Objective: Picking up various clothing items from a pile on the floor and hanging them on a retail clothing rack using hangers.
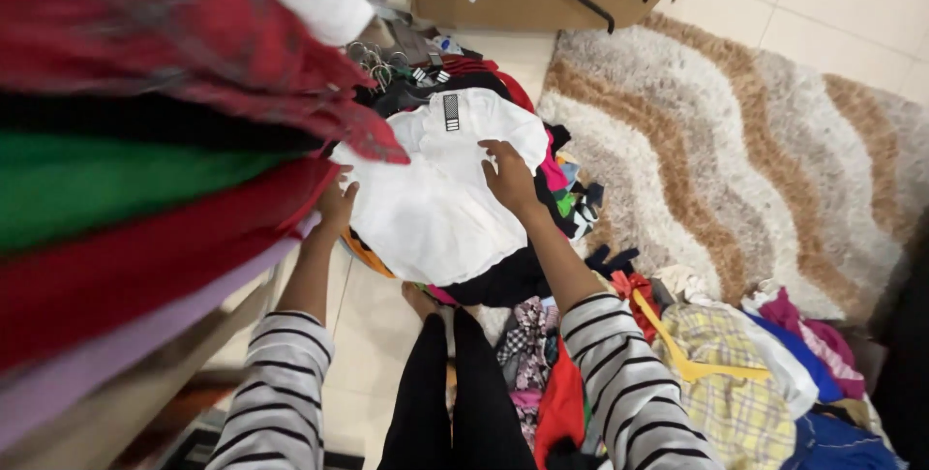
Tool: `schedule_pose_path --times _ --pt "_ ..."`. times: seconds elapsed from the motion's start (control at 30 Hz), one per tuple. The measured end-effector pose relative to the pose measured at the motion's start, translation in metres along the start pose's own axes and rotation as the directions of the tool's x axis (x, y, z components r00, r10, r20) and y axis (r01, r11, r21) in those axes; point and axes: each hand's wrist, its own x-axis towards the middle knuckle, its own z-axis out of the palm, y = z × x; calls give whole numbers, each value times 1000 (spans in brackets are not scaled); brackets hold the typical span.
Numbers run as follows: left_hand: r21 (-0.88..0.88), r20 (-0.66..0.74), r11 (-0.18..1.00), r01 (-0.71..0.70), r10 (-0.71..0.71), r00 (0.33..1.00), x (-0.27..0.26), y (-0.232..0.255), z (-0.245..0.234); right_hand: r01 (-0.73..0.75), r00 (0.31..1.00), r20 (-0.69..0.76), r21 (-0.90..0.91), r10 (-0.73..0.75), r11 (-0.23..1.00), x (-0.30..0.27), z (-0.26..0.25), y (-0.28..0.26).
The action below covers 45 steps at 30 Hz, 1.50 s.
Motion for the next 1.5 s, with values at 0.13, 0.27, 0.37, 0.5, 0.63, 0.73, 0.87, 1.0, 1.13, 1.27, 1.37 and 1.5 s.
schedule_pose_path --times 0.13,0.27,0.37,0.5,0.63,0.73,0.87,1.0,1.13,1.27,1.37,1.5 --pt "78 39 997 -12 9 999 -5 19 0 40 999 -5 -6 -40 999 48 40 54" --pt "182 85 983 -38 23 996 1 1 14 139 990 -25 -72 -141 988 80 56 74" --pt "246 102 967 -71 47 994 15 -13 26 153 987 -26 -111 -157 982 101 67 81" --pt "334 120 936 -111 74 990 22 -20 26 110 994 18 -122 -109 986 125 88 93" --pt "417 138 894 -164 116 984 32 -20 23 26 995 95 -121 -14 992 134 107 98" --pt "468 143 856 -219 171 975 49 -8 25 -8 984 177 -73 21 997 137 110 96" --pt "538 168 798 -271 214 962 56 -17 31 -69 976 198 -110 90 992 123 105 75" --pt "601 207 736 -311 232 950 37 -10 23 -20 995 92 -113 30 993 113 109 89" --pt "630 230 691 -354 269 935 28 -5 28 -8 1000 0 -222 9 975 76 68 63" --pt "597 324 719 -355 188 927 -47 61 1 219 961 -105 -287 -258 933 35 35 52" --pt "562 354 737 -376 196 914 -103 137 -39 273 941 -121 -278 -316 921 -5 0 35" --pt "455 442 801 -388 175 880 -164 205 -87 286 936 -143 -227 -323 931 -54 -36 40"
